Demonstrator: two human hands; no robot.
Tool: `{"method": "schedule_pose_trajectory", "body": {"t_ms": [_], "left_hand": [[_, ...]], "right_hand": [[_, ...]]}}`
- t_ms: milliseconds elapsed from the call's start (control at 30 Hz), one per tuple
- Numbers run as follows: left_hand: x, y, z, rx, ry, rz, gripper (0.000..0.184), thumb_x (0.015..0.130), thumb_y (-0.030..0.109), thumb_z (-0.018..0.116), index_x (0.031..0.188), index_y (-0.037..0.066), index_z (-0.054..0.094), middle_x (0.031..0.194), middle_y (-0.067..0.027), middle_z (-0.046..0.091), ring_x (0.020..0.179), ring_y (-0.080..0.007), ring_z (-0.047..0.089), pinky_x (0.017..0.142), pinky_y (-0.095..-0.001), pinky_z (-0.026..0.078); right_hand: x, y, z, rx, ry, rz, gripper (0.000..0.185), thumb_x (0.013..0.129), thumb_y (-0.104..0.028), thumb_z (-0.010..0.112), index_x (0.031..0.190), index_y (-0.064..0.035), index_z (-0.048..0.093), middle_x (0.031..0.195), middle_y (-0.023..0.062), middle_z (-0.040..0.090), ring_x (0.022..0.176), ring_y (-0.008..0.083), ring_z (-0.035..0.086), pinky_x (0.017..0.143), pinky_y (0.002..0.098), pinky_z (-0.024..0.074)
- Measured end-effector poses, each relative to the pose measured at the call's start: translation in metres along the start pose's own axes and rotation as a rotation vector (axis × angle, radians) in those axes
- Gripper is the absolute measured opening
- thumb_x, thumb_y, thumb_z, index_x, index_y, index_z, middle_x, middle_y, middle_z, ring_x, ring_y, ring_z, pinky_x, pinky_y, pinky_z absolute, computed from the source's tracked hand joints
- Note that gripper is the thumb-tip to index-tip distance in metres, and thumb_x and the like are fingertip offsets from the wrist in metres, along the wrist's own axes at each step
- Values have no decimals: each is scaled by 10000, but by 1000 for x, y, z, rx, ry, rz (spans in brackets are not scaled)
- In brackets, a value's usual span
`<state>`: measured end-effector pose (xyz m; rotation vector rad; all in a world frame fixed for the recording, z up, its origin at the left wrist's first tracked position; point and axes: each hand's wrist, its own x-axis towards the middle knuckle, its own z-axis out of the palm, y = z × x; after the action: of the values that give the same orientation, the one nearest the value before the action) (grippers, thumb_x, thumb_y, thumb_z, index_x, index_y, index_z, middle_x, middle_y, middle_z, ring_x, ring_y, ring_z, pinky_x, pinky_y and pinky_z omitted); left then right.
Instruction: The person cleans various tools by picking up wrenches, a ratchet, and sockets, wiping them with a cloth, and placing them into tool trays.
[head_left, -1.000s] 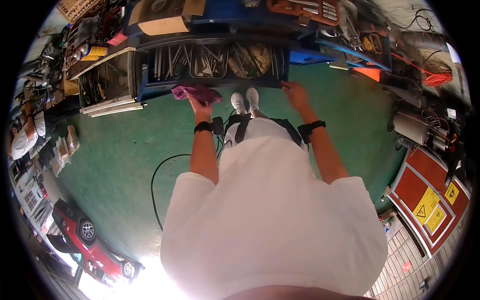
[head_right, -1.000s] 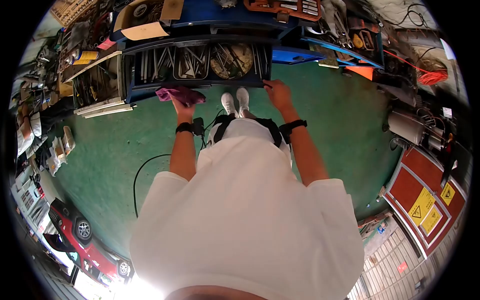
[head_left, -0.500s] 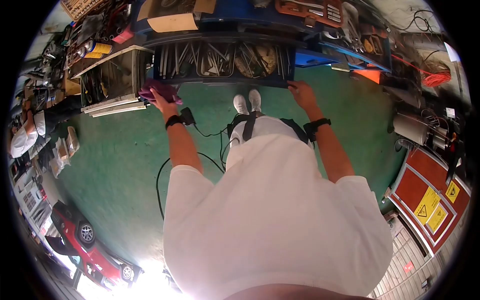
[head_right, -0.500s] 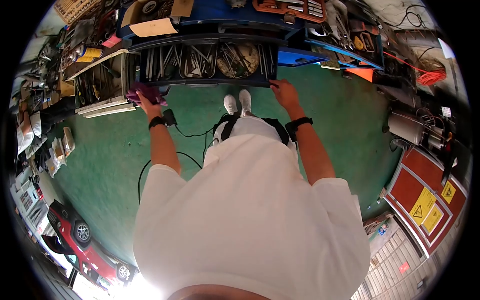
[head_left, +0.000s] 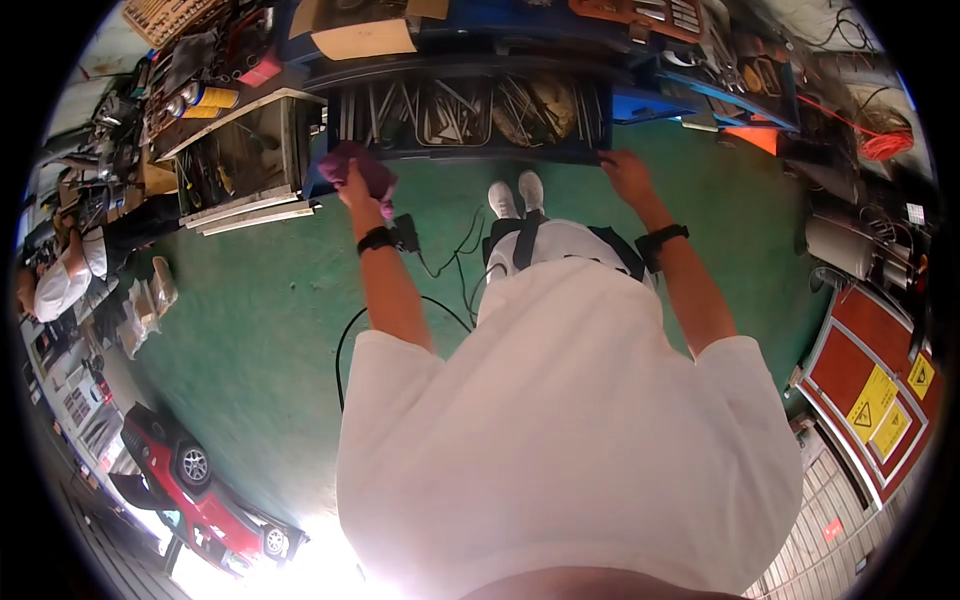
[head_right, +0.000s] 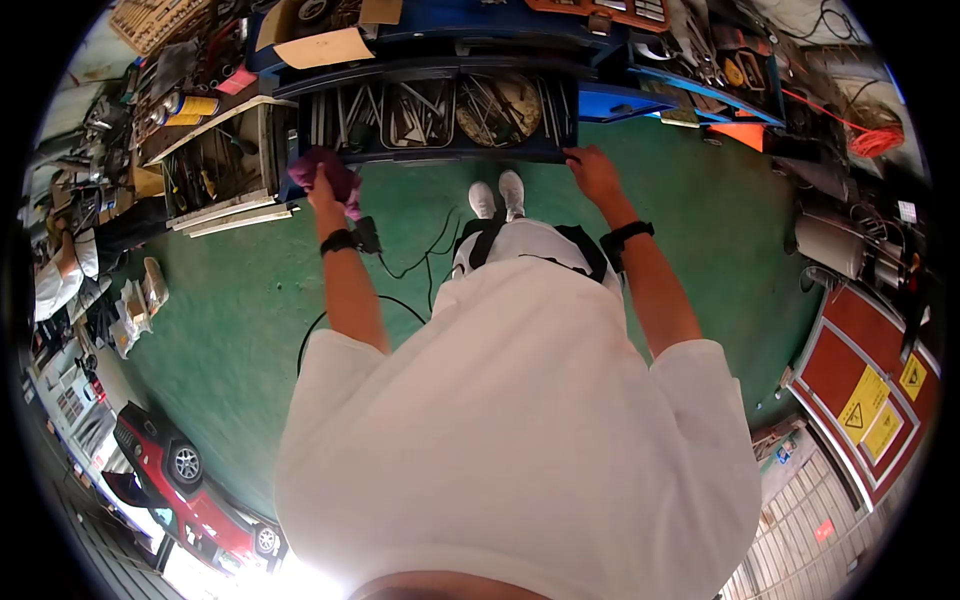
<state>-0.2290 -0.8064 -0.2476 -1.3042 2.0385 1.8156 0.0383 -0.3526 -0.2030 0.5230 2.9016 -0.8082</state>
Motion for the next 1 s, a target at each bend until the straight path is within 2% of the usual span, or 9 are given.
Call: {"method": "schedule_pose_trajectory", "body": {"t_ms": [233, 300, 433, 567, 633, 667, 767, 900, 1000], "left_hand": [[-51, -38, 20, -21, -137, -104, 935, 704, 448, 814, 1367, -85, 426, 1246, -213, 570, 1053, -319, 603, 906, -407, 517], [-33, -35, 13, 349, 133, 81, 816, 750, 470, 763, 1294, -79, 500, 1238, -287, 575, 1081, -391, 613, 893, -459, 521], [3, 16, -10, 406, 406, 396, 838, 771, 521, 718, 1323, -56, 463, 1214, -270, 595, 1055, -436, 609, 899, -501, 502], [0, 45, -19, 613, 415, 607, 797, 838, 490, 650, 1376, -40, 394, 1187, -265, 607, 1005, -444, 624, 852, -503, 515], [-7, 48, -18, 973, 296, 691, 705, 899, 429, 578, 1383, -36, 364, 1166, -253, 616, 978, -439, 631, 811, -510, 517], [-5, 38, -16, 925, 316, 810, 636, 902, 454, 562, 1314, -17, 452, 1088, -267, 646, 976, -448, 627, 797, -533, 502], [-25, 22, -5, 892, 237, 918, 562, 898, 361, 569, 1283, -38, 478, 1155, -219, 629, 952, -448, 628, 780, -528, 517], [-66, -7, 16, 863, 164, 948, 534, 876, 336, 603, 1257, -27, 515, 1094, -243, 640, 939, -445, 627, 786, -529, 509], [-118, -26, 31, 794, 150, 847, 589, 863, 336, 622, 1306, -29, 487, 1134, -261, 628, 964, -458, 620, 819, -525, 503]], "right_hand": [[1, -18, -20, 11, -80, 57, 245, 912, -220, 600, 1134, -145, 674, 957, 145, 604, 894, 348, 604, 778, 431, 497], [-2, -21, -25, -7, -68, 29, 249, 918, -230, 592, 1144, -152, 664, 964, 138, 604, 902, 348, 608, 779, 431, 496], [-1, -23, -27, -40, -80, 62, 250, 922, -237, 588, 1147, -154, 658, 971, 134, 607, 904, 349, 611, 779, 429, 498], [-3, -19, -25, -13, -94, 53, 248, 912, -239, 605, 1137, -151, 661, 965, 132, 614, 905, 344, 615, 790, 426, 501], [4, -20, -27, -20, -94, 52, 247, 907, -238, 612, 1133, -151, 662, 964, 131, 617, 907, 341, 616, 795, 426, 501], [4, -20, -28, -4, -110, 55, 248, 902, -239, 620, 1129, -152, 665, 968, 132, 620, 916, 341, 615, 801, 426, 502], [2, -19, -33, 23, -116, 26, 249, 896, -240, 627, 1127, -155, 667, 987, 135, 628, 938, 342, 613, 811, 426, 503], [5, -3, -33, 75, -130, -117, 253, 908, -264, 615, 1135, -165, 665, 1023, 141, 633, 968, 344, 607, 820, 429, 503], [9, 11, -26, -47, -153, -189, 293, 927, -313, 585, 1174, -165, 642, 1036, 136, 636, 964, 341, 612, 823, 434, 505]]}}
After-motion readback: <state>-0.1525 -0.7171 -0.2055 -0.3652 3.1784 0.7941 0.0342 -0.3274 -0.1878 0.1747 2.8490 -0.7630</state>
